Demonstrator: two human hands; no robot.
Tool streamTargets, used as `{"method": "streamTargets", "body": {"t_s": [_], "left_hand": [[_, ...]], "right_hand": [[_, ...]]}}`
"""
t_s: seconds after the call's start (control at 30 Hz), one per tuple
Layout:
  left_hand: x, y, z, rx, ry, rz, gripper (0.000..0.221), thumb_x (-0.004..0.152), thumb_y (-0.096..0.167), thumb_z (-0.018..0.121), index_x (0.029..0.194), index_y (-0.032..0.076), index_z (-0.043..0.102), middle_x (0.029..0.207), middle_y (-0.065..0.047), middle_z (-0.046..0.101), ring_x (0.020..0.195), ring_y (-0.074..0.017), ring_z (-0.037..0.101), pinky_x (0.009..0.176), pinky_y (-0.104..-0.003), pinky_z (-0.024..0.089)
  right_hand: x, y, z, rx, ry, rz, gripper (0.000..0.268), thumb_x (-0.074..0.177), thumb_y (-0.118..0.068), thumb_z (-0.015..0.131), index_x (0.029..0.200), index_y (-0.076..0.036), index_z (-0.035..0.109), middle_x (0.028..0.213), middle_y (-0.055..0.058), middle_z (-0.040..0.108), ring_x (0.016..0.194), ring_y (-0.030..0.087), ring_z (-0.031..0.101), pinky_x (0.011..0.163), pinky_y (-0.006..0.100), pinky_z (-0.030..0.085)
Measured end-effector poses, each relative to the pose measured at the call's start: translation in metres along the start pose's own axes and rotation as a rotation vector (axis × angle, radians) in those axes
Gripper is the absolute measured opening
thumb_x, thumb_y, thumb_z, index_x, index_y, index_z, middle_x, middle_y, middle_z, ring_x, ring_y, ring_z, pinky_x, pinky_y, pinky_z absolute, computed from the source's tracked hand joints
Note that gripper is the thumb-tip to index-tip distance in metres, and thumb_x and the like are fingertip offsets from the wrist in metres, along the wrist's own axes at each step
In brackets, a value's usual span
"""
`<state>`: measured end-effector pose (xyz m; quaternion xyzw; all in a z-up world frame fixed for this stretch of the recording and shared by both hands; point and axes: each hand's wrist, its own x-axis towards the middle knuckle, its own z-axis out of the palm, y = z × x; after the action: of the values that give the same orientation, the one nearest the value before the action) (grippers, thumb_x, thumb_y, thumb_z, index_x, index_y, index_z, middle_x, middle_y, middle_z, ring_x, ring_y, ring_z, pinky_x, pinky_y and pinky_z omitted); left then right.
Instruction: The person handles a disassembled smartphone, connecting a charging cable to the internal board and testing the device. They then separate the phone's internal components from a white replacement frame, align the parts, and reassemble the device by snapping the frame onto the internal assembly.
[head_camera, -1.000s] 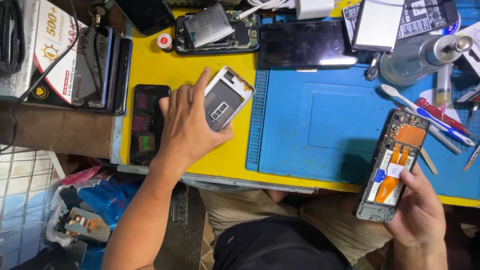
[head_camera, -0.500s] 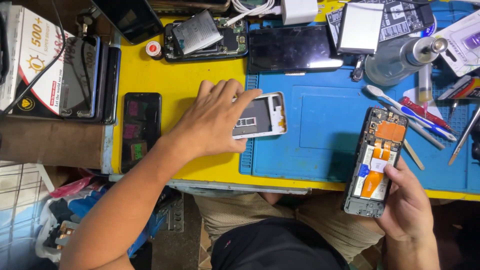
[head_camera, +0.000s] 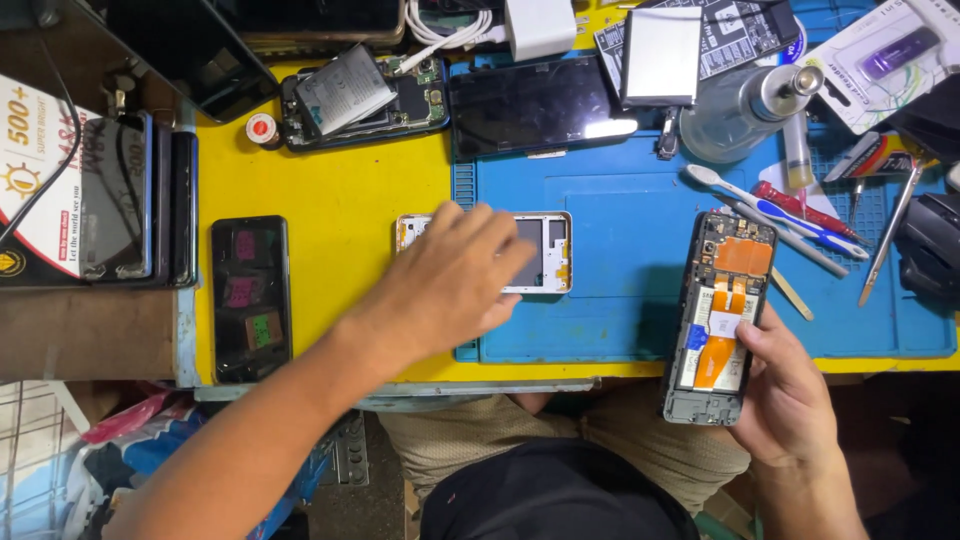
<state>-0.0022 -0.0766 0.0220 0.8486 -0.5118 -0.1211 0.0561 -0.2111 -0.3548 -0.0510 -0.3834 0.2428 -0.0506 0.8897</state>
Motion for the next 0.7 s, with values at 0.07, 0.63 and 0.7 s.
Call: {"method": "streamTargets", "body": {"t_s": [0.07,0.63,0.7], "left_hand": [[-0.004,0.01,0.011,0.177,0.139,0.179,0.019,0.092,0.027,0.076,0.101,0.012,0.07,0.096,-0.004,0.066,0.09,-0.0229,0.059,0.083,-0.039,0.046],[-0.002,-0.009,0.031,0.214,0.351,0.162,0.017,0.084,0.012,0.076,0.073,0.014,0.062,0.069,-0.002,0.06,0.064,-0.0201,0.053,0.068,-0.037,0.04],[-0.002,-0.014,0.031,0.148,0.337,0.167,0.018,0.084,0.017,0.08,0.078,0.013,0.065,0.073,-0.003,0.063,0.066,-0.0214,0.057,0.07,-0.037,0.042]], "right_hand": [[0.001,0.0,0.004,-0.017,0.057,0.005,0.049,0.095,-0.015,0.064,0.141,-0.002,0.057,0.118,0.013,0.073,0.097,0.023,0.074,0.083,0.038,0.063],[0.001,0.0,0.005,-0.015,0.046,-0.017,0.048,0.095,-0.015,0.064,0.141,-0.002,0.058,0.118,0.013,0.074,0.097,0.025,0.075,0.082,0.039,0.064],[0.002,0.0,0.005,-0.026,0.048,-0.019,0.048,0.095,-0.016,0.065,0.141,-0.003,0.058,0.116,0.012,0.074,0.097,0.024,0.075,0.082,0.039,0.064]]}}
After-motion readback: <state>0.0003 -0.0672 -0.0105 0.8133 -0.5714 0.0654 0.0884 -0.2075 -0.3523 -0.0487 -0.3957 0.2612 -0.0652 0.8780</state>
